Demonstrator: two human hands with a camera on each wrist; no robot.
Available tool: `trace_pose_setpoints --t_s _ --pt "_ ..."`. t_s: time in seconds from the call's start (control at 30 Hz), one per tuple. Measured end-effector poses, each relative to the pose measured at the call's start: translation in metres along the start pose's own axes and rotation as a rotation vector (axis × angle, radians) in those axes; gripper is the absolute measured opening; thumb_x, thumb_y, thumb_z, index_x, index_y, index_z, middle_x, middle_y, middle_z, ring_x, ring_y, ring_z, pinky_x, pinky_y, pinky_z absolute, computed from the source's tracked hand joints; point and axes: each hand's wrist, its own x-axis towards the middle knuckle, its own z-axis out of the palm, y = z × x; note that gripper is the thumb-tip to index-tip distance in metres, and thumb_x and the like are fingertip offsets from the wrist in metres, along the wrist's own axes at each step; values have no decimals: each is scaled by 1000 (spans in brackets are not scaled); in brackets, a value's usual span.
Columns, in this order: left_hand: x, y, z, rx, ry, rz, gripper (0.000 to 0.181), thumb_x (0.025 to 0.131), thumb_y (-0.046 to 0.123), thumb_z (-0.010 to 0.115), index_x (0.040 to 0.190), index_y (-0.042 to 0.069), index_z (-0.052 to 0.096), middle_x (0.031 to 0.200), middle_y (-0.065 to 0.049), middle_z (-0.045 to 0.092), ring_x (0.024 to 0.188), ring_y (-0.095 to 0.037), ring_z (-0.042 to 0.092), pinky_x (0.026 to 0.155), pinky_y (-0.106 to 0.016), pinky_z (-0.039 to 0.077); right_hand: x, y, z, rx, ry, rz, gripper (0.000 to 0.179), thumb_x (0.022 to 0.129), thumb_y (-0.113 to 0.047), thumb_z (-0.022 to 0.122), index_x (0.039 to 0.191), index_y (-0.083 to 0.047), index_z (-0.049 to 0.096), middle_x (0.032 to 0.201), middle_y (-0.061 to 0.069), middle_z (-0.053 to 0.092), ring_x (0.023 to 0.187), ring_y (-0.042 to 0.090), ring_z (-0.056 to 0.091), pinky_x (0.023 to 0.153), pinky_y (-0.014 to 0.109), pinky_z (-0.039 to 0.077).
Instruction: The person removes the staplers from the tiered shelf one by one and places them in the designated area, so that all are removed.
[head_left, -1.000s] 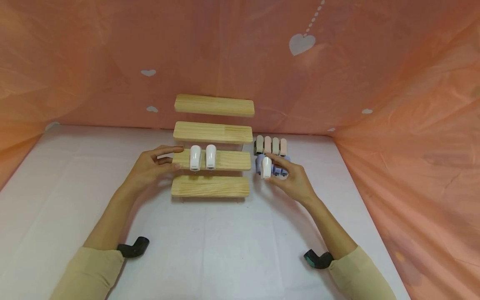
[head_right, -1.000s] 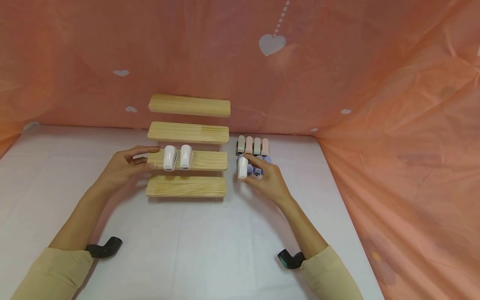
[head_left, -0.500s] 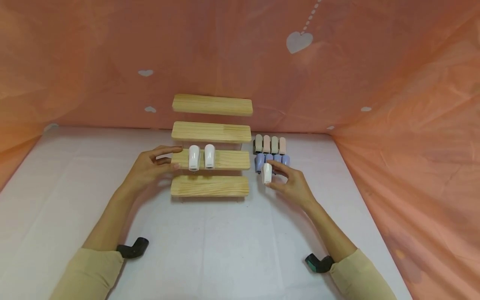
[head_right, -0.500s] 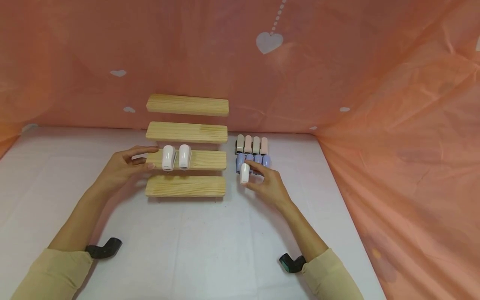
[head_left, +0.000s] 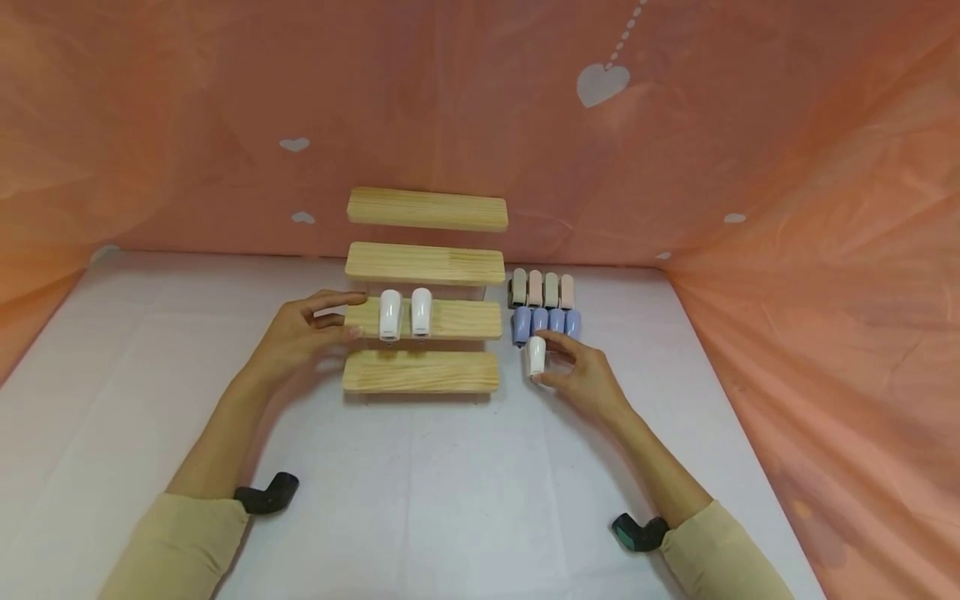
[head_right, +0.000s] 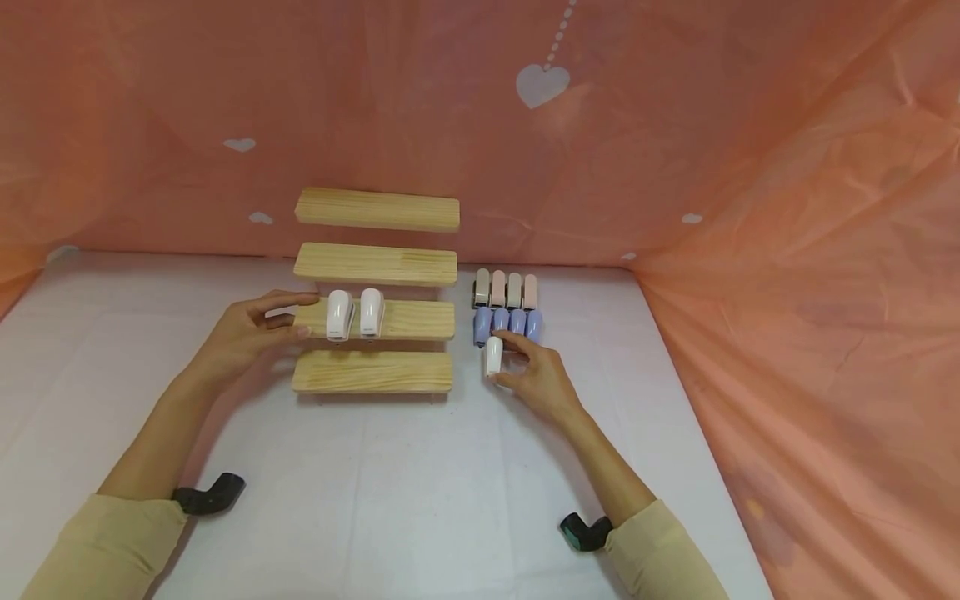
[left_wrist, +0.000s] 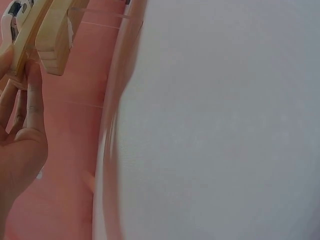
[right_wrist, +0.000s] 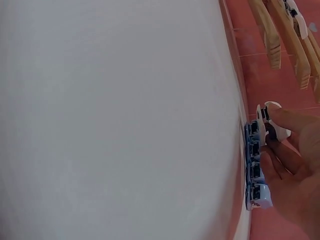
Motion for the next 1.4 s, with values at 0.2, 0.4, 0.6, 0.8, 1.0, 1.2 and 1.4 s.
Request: trace_pose_setpoints --t_s 0.2,0.4,0.6,0.8,1.0,1.2,1.4 --pt "0 0 0 -13 -5 8 49 89 7 75 135 -1 59 131 -7 57 105 -9 66 83 -22 55 -2 1 2 23 -21 46 64 77 -6 85 136 -11 60 126 14 66 113 29 65 99 46 49" --pt "-1 2 0 11 0 -12 51 89 11 77 136 4 60 133 -6 56 99 -13 65 81 -22 55 -1 4 5 32 -31 61 64 76 -4 86 135 -7 59 126 18 65 112 30 66 96 41 53" --pt "-2 4 0 19 8 -22 51 88 12 77 136 4 60 133 0 57 101 -13 65 82 -22 55 1 6 7 44 -32 55 66 76 -1 85 136 -3 58 126 21 63 111 33 66 94 37 54" --pt "-3 3 0 58 14 -28 51 88 15 77 136 6 61 133 0 56 103 -13 64 84 -20 54 1 3 7 38 -49 68 68 77 -1 85 138 -4 56 127 22 62 113 34 65 95 38 53" --pt "-3 3 0 59 13 -35 52 88 16 78 136 6 60 133 0 56 103 -13 64 84 -21 54 2 5 5 56 -63 53 65 77 1 83 137 -2 56 125 21 64 115 32 64 97 37 52" --pt "-2 -1 0 21 8 -22 51 88 13 78 135 5 61 132 0 57 101 -12 65 82 -22 56 1 4 0 62 -49 41 61 80 0 81 136 0 57 124 20 65 113 32 65 96 36 52" --pt "-1 -1 0 -13 22 -14 48 88 9 77 133 3 62 129 1 59 101 -10 66 82 -24 56 1 -3 -9 41 -15 40 54 82 -4 81 132 -4 62 123 14 67 114 29 65 97 39 52"
